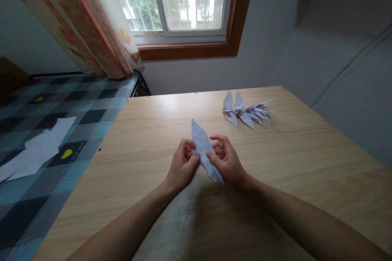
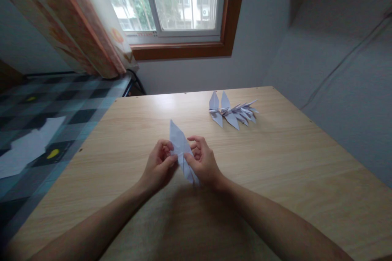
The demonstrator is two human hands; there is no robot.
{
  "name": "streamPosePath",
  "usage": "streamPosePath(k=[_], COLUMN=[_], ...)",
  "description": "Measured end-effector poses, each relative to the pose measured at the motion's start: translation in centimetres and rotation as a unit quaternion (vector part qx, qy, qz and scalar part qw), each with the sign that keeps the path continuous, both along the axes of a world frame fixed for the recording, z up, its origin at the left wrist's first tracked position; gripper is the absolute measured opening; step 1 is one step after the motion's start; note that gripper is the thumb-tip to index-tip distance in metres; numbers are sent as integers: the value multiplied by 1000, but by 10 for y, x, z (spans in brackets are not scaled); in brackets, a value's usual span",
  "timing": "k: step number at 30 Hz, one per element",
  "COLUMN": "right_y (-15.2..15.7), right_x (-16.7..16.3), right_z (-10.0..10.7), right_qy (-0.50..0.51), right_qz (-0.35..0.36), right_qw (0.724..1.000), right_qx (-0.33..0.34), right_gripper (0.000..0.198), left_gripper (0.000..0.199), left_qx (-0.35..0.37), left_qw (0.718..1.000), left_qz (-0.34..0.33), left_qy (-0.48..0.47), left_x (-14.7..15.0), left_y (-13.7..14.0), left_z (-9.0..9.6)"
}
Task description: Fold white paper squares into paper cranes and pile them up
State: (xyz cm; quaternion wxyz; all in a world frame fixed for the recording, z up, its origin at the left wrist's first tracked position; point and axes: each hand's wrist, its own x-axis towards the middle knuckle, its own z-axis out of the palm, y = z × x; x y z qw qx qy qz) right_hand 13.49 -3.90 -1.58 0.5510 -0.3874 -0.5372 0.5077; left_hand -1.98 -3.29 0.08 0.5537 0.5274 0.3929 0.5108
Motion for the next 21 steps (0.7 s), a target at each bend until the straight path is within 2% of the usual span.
streamPosePath(k=[4,7,11,16,19,21], right_y=[-3,-2,-1,-1,1,4], right_x=[1,2,2,2,2,3], right_z=[-2,-2,0,2,2,2], right_qy=[-59,-77,-82,-61,-7,38], right_qz=[12,13,24,-7,-19,-17], right_qw=[998,996,994,998,1000,999], right_qx=[35,53,63,28,-7,-31], right_gripper=[33,40,46,36,25,26], left_gripper=[39,30,29,28,26,26], left_qx=[8,18,10,11,13,7], left_qw=[999,998,1000,999,999,999], left_qz=[-24,-30,-14,-9,-8,-21], left_qy=[20,44,13,32,40,23], left_x=[-1,-2,-4,-7,-6,-5], left_y=[-3,-3,0,4,4,3], left_z=[-2,-5,-11,-15,-12,-9])
